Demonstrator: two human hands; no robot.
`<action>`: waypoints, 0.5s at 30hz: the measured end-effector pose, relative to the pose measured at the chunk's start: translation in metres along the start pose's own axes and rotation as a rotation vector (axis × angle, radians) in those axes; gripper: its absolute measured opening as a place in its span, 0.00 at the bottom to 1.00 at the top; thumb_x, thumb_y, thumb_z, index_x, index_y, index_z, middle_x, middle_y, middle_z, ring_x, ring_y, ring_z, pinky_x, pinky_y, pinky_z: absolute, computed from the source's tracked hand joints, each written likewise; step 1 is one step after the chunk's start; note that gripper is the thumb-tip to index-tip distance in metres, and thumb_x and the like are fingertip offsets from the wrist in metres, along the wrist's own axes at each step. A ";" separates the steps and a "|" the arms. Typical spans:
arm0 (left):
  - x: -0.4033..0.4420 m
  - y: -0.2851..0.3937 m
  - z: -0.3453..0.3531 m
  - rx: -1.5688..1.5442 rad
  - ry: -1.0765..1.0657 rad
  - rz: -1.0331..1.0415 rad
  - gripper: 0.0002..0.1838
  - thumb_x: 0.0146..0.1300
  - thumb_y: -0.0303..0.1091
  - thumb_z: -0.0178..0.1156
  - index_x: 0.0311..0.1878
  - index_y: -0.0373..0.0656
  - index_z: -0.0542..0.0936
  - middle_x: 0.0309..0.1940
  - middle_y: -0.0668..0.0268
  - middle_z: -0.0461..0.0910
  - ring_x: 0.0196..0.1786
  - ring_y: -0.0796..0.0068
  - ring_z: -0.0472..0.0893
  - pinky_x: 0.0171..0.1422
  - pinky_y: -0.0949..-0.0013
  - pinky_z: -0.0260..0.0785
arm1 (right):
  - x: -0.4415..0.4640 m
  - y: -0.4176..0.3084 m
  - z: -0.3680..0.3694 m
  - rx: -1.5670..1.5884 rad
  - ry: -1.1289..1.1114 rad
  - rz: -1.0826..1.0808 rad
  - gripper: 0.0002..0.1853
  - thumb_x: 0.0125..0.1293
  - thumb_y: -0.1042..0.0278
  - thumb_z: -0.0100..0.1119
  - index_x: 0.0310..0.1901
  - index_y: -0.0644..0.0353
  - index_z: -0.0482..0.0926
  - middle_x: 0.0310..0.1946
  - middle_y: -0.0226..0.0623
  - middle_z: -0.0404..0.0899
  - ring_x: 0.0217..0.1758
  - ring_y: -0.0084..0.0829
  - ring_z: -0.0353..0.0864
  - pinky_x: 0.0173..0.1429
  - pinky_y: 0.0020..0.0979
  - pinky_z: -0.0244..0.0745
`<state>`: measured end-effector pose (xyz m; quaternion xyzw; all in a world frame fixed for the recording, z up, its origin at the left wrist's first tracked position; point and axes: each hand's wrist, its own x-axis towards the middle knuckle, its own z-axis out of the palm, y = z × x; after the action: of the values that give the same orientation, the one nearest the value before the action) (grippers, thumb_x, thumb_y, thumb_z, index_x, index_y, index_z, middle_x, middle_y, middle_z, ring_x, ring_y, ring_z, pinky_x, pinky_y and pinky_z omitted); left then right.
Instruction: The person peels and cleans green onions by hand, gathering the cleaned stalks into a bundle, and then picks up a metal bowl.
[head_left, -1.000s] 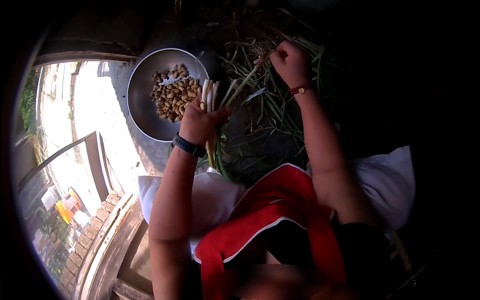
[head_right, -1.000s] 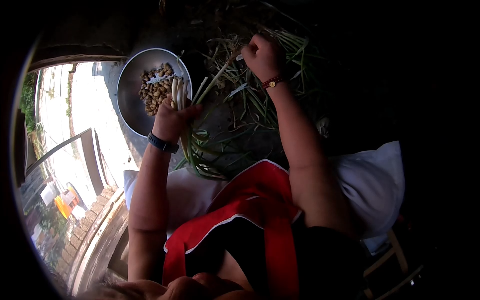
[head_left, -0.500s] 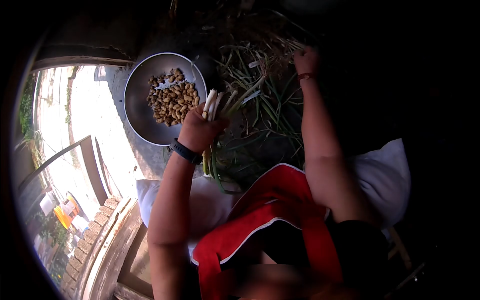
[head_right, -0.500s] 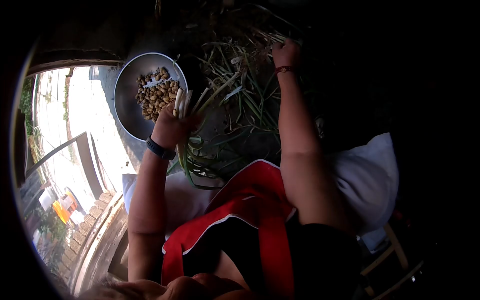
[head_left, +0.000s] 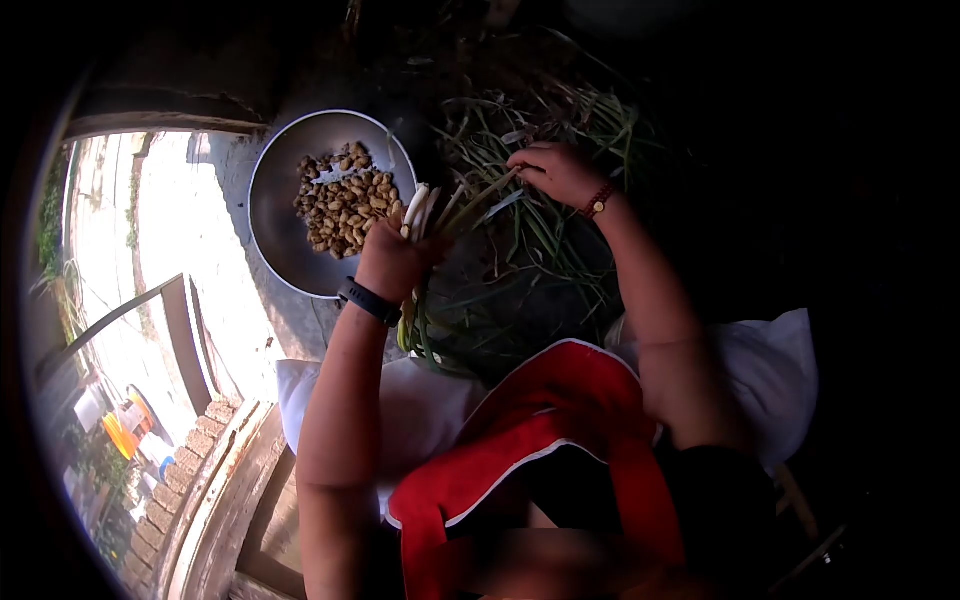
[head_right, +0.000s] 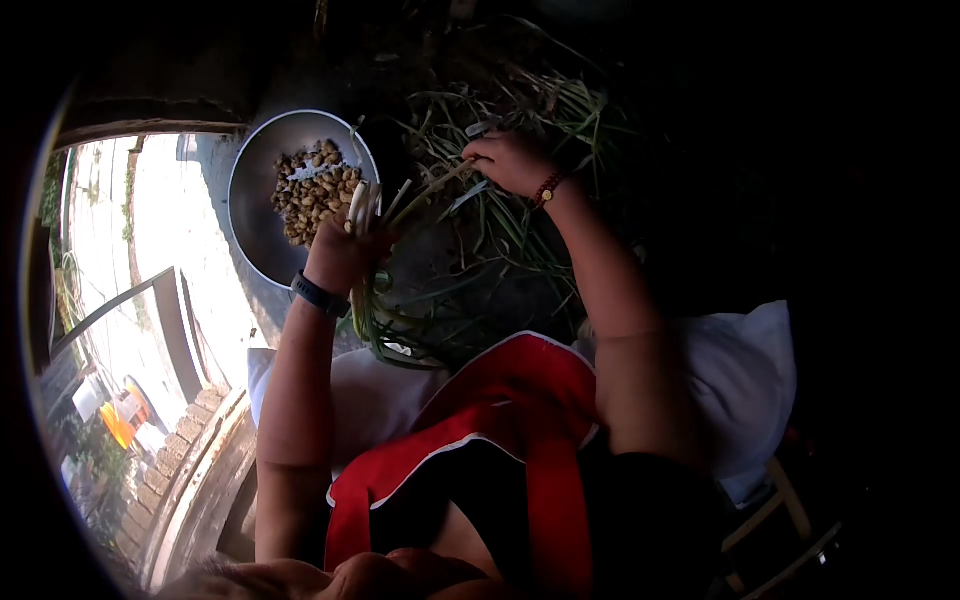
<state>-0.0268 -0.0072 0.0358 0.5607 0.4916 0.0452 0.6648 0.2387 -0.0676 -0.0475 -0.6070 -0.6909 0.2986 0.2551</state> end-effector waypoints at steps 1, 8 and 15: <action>0.000 -0.004 -0.001 0.010 -0.006 -0.043 0.08 0.52 0.24 0.64 0.35 0.39 0.77 0.22 0.70 0.77 0.24 0.83 0.74 0.28 0.76 0.68 | -0.002 0.004 -0.005 0.022 -0.019 0.012 0.10 0.56 0.75 0.58 0.41 0.60 0.78 0.37 0.37 0.78 0.35 0.34 0.79 0.39 0.30 0.74; -0.005 -0.008 0.001 0.260 0.218 0.095 0.05 0.53 0.29 0.63 0.28 0.37 0.79 0.18 0.69 0.77 0.23 0.86 0.74 0.28 0.75 0.67 | 0.019 -0.033 -0.017 -0.303 -0.157 -0.282 0.05 0.54 0.73 0.55 0.34 0.56 0.78 0.31 0.34 0.74 0.36 0.35 0.77 0.39 0.35 0.73; 0.004 -0.010 0.026 -0.265 -0.008 0.063 0.07 0.57 0.28 0.59 0.37 0.36 0.77 0.23 0.70 0.78 0.26 0.84 0.76 0.32 0.77 0.69 | 0.017 -0.108 -0.038 -0.639 -0.367 -0.490 0.04 0.50 0.69 0.53 0.27 0.58 0.77 0.30 0.36 0.76 0.36 0.33 0.78 0.38 0.33 0.74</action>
<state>-0.0114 -0.0271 0.0222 0.4834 0.4610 0.1284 0.7331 0.1898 -0.0556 0.0566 -0.4108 -0.9058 0.1037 -0.0091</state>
